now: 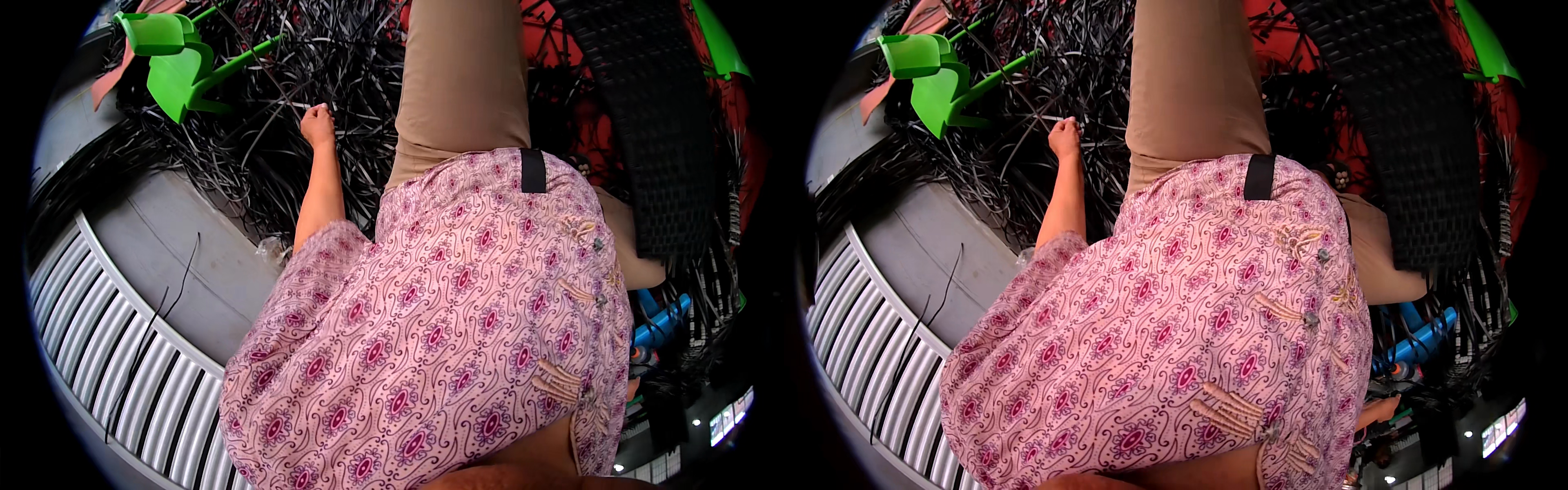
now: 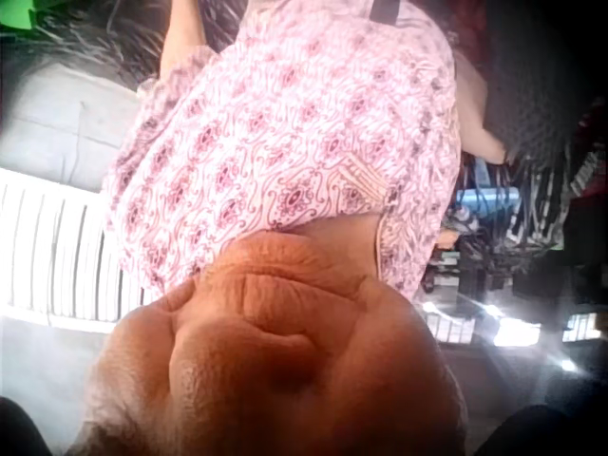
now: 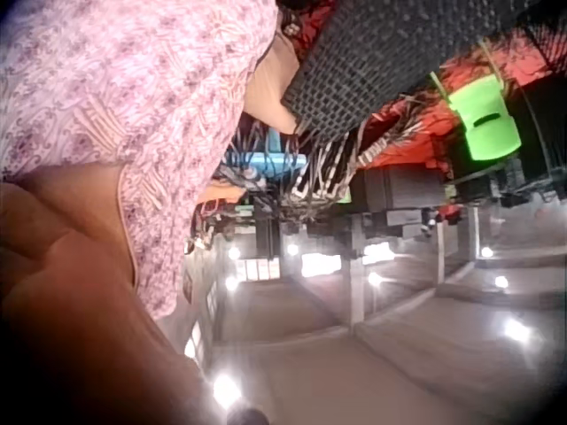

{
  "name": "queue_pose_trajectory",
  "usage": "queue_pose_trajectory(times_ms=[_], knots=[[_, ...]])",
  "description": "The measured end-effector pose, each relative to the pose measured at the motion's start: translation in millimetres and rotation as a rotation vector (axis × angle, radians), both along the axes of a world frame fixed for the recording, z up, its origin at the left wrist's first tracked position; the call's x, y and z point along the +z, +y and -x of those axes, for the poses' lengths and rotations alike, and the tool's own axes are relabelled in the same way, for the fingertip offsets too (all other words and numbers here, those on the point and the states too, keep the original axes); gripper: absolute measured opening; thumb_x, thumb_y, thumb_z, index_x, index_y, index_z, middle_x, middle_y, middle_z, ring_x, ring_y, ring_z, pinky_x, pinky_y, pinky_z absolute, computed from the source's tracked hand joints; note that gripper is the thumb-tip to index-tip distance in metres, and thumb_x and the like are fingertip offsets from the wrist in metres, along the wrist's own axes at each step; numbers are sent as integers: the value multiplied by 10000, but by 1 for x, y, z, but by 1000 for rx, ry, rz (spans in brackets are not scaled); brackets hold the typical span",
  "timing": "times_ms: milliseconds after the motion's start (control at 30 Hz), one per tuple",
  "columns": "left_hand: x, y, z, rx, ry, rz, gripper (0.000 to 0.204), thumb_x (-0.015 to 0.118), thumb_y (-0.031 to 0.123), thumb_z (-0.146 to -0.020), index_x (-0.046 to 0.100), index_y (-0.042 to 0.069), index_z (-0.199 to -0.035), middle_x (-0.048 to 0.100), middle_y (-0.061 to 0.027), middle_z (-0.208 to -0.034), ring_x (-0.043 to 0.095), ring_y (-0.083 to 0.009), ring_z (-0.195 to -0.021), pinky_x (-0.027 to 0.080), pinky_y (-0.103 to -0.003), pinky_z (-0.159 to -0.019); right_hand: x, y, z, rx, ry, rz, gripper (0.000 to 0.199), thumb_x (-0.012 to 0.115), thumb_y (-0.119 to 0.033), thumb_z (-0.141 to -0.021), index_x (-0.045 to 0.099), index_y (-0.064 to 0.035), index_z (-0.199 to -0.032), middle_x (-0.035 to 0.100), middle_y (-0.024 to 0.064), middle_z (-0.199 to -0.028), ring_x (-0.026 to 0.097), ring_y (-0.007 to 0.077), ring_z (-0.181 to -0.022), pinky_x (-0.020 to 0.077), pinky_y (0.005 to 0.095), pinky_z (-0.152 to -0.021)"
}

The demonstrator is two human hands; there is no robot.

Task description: The person sits on the floor and weaves black plastic strips into a rectangular furniture frame. They use a metal tool to tuck and tighten the strips, occasionally using pliers to cut excess material. The person works on the frame, adjusting the weave and ensuring the strips are secure.

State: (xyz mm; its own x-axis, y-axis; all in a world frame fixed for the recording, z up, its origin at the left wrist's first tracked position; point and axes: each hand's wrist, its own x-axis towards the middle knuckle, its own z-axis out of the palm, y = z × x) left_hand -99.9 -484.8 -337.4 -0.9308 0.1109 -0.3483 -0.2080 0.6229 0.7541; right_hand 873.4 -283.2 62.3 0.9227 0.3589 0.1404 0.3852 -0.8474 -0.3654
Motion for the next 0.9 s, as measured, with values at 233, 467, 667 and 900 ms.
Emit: queue_pose_trajectory(times_ms=[233, 467, 667, 900], knots=[[-19, -52, -48, -421, 92, 497, 397, 718, 370, -861, 710, 142, -1187, 654, -116, -1102, 630, -325, -1073, 505, -438, -918, 16, 67, 36, 93, -133, 117, 504, 711, -284, -916, 604, 63, -1266, 697, 148, -1049, 600, 247, -724, 463, 380, -637], [-27, -29, -73, -340, 283, 410, 270, 671, 319, -928, 693, 70, -1032, 657, -124, -940, 651, -267, -900, 511, -417, -780, 26, 120, 88, 298, -174, -92, 503, 737, -262, -902, 612, 85, -1244, 714, 151, -1001, 600, 231, -680, 459, 346, -583], [109, 87, -30, 42, 262, -331, 166, 618, 199, -976, 630, 42, -924, 576, 0, -692, 496, -68, -572, 385, -238, -512, 24, 178, 208, 732, 84, -545, 498, 728, -242, -898, 609, 57, -1277, 693, 188, -1080, 664, 255, -923, 534, 363, -730], [333, 200, -141, -469, 176, -1026, 160, 584, 62, -953, 687, 57, -1075, 667, -17, -897, 559, -87, -708, 457, -242, -661, 4, 152, 506, 1463, 1293, 76, 550, 345, -369, -1091, 592, 82, -1288, 662, 199, -1234, 661, 266, -1091, 493, 354, -936]])
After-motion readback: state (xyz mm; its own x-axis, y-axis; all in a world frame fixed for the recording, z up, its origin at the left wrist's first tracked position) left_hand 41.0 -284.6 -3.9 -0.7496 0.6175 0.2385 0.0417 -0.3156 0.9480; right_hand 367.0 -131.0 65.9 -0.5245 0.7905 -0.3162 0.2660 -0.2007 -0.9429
